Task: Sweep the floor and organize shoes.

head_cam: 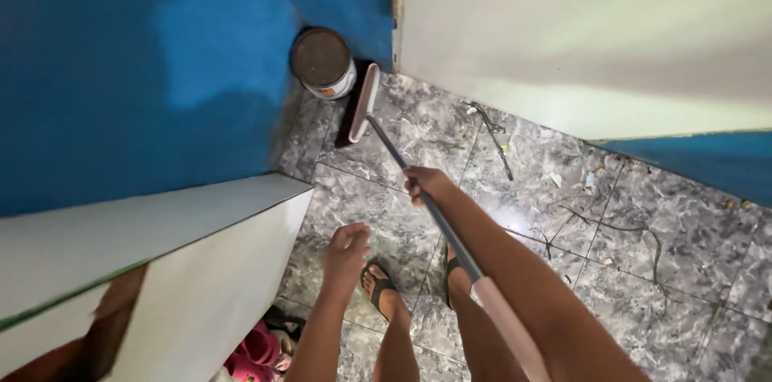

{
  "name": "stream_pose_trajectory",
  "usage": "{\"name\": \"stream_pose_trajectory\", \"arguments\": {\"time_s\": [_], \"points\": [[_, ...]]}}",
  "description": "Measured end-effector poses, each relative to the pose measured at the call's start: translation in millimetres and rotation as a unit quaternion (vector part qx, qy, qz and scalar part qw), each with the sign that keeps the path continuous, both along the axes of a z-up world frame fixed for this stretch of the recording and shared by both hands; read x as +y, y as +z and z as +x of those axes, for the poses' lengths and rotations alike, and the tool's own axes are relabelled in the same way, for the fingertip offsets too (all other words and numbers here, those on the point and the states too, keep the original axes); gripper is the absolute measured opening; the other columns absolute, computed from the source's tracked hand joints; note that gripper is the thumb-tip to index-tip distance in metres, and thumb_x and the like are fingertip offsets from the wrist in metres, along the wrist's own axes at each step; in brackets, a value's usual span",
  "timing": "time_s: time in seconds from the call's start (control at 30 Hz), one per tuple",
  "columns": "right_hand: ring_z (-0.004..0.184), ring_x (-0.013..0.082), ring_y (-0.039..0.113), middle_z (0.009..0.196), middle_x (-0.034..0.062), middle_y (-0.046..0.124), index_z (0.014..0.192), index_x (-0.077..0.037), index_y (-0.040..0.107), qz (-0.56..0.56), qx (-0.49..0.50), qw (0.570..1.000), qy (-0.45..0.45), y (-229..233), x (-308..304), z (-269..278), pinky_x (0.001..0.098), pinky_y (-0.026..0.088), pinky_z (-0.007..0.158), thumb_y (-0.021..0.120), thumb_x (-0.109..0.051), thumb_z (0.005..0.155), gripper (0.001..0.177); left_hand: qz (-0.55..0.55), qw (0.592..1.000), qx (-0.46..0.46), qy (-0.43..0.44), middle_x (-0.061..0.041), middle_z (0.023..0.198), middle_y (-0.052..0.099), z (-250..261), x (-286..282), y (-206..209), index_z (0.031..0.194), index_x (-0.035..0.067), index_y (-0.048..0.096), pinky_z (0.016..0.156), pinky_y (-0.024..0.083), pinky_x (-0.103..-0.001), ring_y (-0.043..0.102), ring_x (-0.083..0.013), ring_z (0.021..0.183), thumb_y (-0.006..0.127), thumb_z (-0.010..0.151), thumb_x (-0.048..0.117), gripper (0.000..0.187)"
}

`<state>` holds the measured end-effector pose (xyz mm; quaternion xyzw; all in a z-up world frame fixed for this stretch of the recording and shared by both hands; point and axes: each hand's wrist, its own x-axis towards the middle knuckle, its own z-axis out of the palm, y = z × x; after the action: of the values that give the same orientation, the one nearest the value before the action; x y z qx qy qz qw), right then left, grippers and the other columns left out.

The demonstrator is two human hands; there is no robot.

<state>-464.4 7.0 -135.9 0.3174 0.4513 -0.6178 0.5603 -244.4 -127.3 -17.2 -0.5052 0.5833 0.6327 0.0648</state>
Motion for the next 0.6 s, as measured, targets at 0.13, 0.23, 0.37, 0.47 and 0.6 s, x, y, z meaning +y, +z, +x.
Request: {"name": "stream_pose_trajectory", "arguments": {"time_s": [0.13, 0.23, 0.37, 0.47, 0.6], "points": [[0.034, 0.0096, 0.038, 0.059, 0.0013, 0.048, 0.086, -0.011, 0.051, -0.083, -0.016, 0.996, 0.013, -17.2, 58.9, -1.6, 0.0279, 0.028, 0.028, 0.058, -0.025, 0.103, 0.023, 0.008, 1.000, -0.009, -0.002, 0.002, 0.105, 0.074, -10.8, 11.4, 20.5, 0.115, 0.014, 0.069, 0.065, 0.052, -0.026, 0.070, -0.0111, 0.081, 0.070, 0.090, 0.031, 0.030], [0.037, 0.0084, 0.041, 0.061, -0.0004, 0.051, 0.086, -0.013, 0.049, -0.097, -0.032, 0.993, -0.061, 41.9, 98.9, 26.7, 0.0277, 0.031, 0.030, 0.053, -0.025, 0.105, 0.024, 0.003, 1.000, -0.007, -0.012, -0.002, 0.105, 0.073, -8.7, 16.0, 14.1, 0.114, 0.012, 0.070, 0.060, 0.048, -0.028, 0.070, -0.0135, 0.080, 0.071, 0.090, 0.032, 0.031], [0.041, 0.0095, 0.043, 0.064, 0.0016, 0.053, 0.100, -0.013, 0.067, 0.062, 0.095, 0.993, 0.009, 121.5, 89.5, 63.6, 0.0279, 0.035, 0.035, 0.055, -0.015, 0.098, 0.013, 0.004, 0.999, 0.040, -0.010, -0.004, 0.107, 0.074, -9.9, 22.7, 10.5, 0.115, 0.008, 0.069, 0.062, 0.051, -0.029, 0.071, -0.0154, 0.081, 0.072, 0.090, 0.030, 0.033], [0.039, 0.0116, 0.039, 0.060, 0.0023, 0.049, 0.098, -0.009, 0.063, 0.029, 0.068, 0.996, 0.052, 64.0, 54.2, 62.0, 0.0296, 0.031, 0.032, 0.058, -0.019, 0.100, 0.011, 0.022, 1.000, 0.002, -0.005, -0.002, 0.108, 0.074, -11.9, 26.2, 17.0, 0.115, 0.009, 0.068, 0.056, 0.048, -0.031, 0.071, -0.0160, 0.080, 0.071, 0.089, 0.029, 0.033], [0.039, 0.0117, 0.042, 0.062, 0.0051, 0.055, 0.097, -0.015, 0.069, 0.061, 0.081, 0.993, 0.058, 32.1, 18.7, 19.5, 0.0294, 0.032, 0.034, 0.058, -0.017, 0.099, 0.012, 0.023, 0.999, 0.037, 0.016, -0.004, 0.108, 0.072, 1.1, 22.3, 1.3, 0.119, 0.010, 0.068, 0.062, 0.052, -0.026, 0.070, -0.0151, 0.082, 0.071, 0.091, 0.029, 0.034]]}}
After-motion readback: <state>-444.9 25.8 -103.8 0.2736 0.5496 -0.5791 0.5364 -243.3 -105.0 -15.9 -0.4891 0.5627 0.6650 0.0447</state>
